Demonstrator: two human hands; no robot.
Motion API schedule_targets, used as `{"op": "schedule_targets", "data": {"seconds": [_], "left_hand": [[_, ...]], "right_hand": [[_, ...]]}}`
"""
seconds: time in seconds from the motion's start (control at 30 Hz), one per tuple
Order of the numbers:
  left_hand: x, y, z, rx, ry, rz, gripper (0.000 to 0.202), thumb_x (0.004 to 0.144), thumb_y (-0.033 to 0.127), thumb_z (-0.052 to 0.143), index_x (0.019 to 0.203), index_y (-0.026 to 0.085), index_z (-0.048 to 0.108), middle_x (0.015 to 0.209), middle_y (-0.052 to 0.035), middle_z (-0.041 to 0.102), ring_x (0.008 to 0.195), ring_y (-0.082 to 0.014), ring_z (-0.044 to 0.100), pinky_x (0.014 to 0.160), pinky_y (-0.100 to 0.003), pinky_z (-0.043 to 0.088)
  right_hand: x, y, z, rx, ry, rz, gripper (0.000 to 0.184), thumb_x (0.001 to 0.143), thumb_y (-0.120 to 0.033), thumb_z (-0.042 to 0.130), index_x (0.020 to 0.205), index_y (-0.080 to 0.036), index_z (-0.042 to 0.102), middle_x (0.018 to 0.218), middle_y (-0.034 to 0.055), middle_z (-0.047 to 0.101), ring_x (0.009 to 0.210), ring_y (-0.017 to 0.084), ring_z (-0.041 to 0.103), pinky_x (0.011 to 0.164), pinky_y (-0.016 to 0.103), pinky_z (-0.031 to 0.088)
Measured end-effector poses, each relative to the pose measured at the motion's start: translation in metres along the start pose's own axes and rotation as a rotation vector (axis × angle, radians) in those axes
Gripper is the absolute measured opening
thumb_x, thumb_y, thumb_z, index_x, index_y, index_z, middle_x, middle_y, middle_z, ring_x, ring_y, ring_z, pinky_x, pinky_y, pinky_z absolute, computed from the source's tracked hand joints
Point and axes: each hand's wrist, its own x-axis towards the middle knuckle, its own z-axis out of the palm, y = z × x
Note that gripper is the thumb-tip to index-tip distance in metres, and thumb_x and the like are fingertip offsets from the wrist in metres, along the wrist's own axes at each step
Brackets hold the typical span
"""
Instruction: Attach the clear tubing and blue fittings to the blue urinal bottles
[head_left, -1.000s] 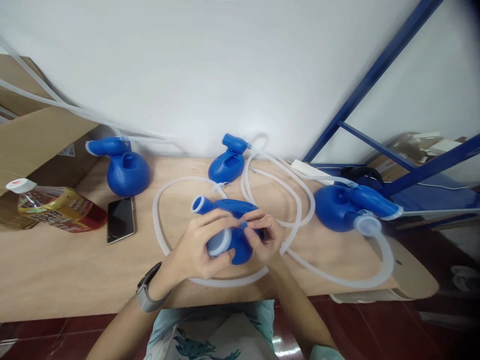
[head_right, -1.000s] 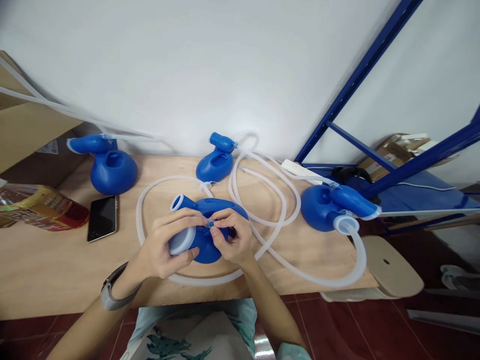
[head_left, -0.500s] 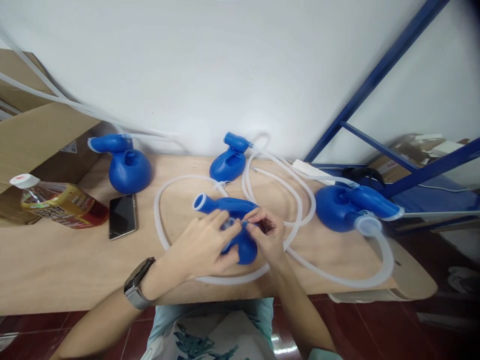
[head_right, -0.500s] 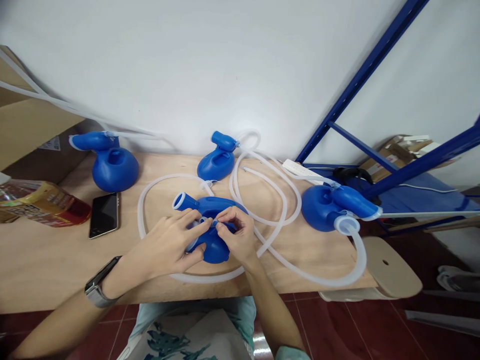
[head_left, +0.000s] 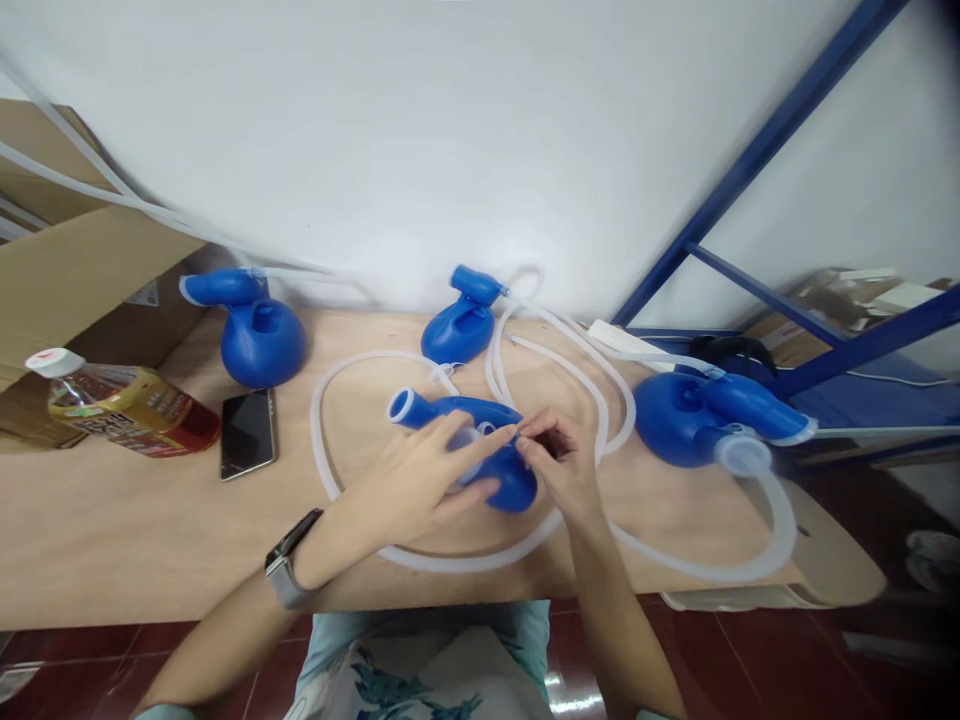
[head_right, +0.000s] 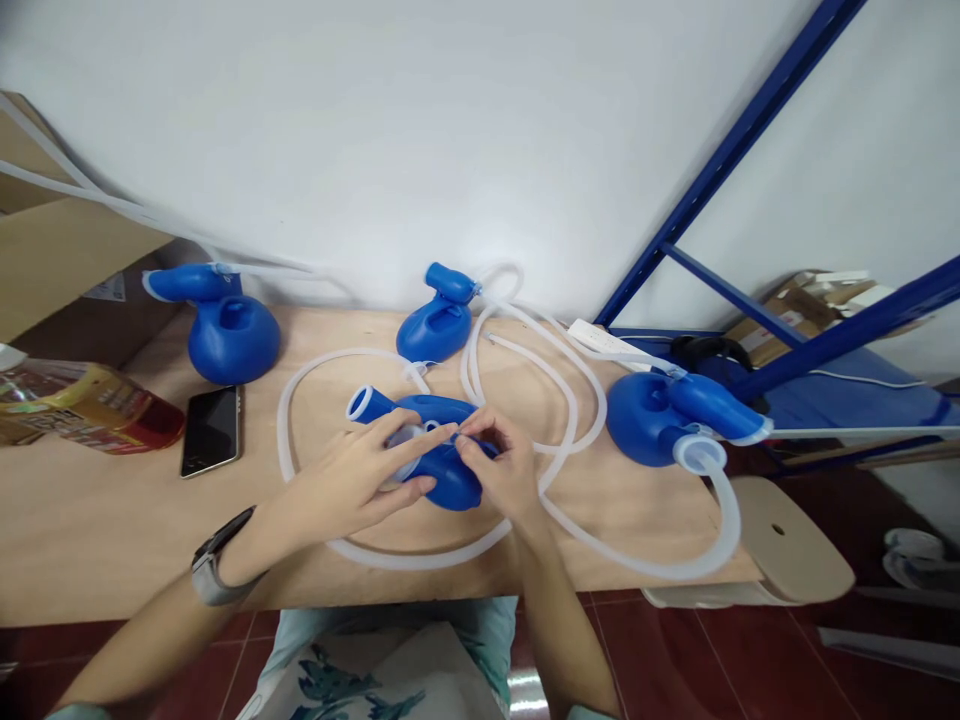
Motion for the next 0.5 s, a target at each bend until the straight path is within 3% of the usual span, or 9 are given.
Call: {"op": "schedule_targets", "data": {"seconds": [0.07, 0.13, 0.23, 0.27, 0.37, 0.5], "left_hand": [[-0.004, -0.011, -0.008, -0.095, 0.068, -0.028, 0.049, 0.109, 0.046, 0.049, 0.154, 0.028, 0.054, 0.148, -0.0132, 0.060, 0.125, -0.0278, 0.067, 0.103, -0.042, 0.057], [-0.009, -0.034, -0.018, -0.169, 0.181, -0.134, 0.043, 0.109, 0.045, 0.047, 0.145, 0.026, 0.063, 0.141, -0.0105, 0.067, 0.122, -0.0251, 0.068, 0.103, -0.037, 0.057], [-0.012, -0.087, -0.023, -0.168, 0.335, -0.381, 0.045, 0.108, 0.048, 0.045, 0.131, 0.021, 0.072, 0.122, -0.0109, 0.076, 0.106, -0.0254, 0.073, 0.088, -0.035, 0.060], [-0.011, -0.107, -0.020, -0.163, 0.336, -0.449, 0.047, 0.107, 0.049, 0.045, 0.131, 0.019, 0.072, 0.125, -0.0122, 0.076, 0.109, -0.0271, 0.072, 0.091, -0.038, 0.059], [-0.003, -0.161, -0.002, -0.318, 0.169, -0.600, 0.058, 0.099, 0.056, 0.053, 0.138, 0.016, 0.068, 0.136, -0.0163, 0.073, 0.118, -0.0323, 0.070, 0.109, -0.048, 0.052], [0.023, -0.195, 0.031, -0.494, -0.016, -0.601, 0.073, 0.091, 0.065, 0.059, 0.147, 0.019, 0.063, 0.136, -0.0137, 0.074, 0.118, -0.0324, 0.073, 0.102, -0.044, 0.057]], "right_hand": [[0.015, 0.007, -0.023, -0.087, 0.126, -0.017, 0.019, 0.082, -0.033, 0.080, 0.080, -0.022, 0.065, 0.077, -0.0004, 0.070, 0.061, 0.013, 0.061, 0.058, 0.027, 0.051], [0.038, 0.023, -0.053, -0.144, 0.325, -0.018, 0.024, 0.080, -0.039, 0.082, 0.084, -0.022, 0.064, 0.077, -0.0015, 0.070, 0.061, 0.013, 0.062, 0.060, 0.027, 0.053], [0.071, 0.063, -0.094, -0.195, 0.491, 0.083, 0.040, 0.073, -0.054, 0.082, 0.088, -0.023, 0.061, 0.079, -0.0020, 0.069, 0.062, 0.014, 0.065, 0.062, 0.028, 0.055], [0.079, 0.078, -0.103, -0.209, 0.496, 0.115, 0.045, 0.070, -0.059, 0.082, 0.088, -0.023, 0.061, 0.080, -0.0009, 0.070, 0.061, 0.014, 0.065, 0.060, 0.028, 0.054], [0.092, 0.115, -0.114, -0.243, 0.461, 0.172, 0.055, 0.065, -0.068, 0.081, 0.087, -0.022, 0.060, 0.081, 0.0036, 0.072, 0.060, 0.017, 0.067, 0.053, 0.028, 0.051], [0.094, 0.139, -0.113, -0.314, 0.350, 0.215, 0.055, 0.070, -0.070, 0.076, 0.090, -0.021, 0.065, 0.070, 0.0049, 0.071, 0.065, 0.024, 0.072, 0.055, 0.030, 0.053]]}}
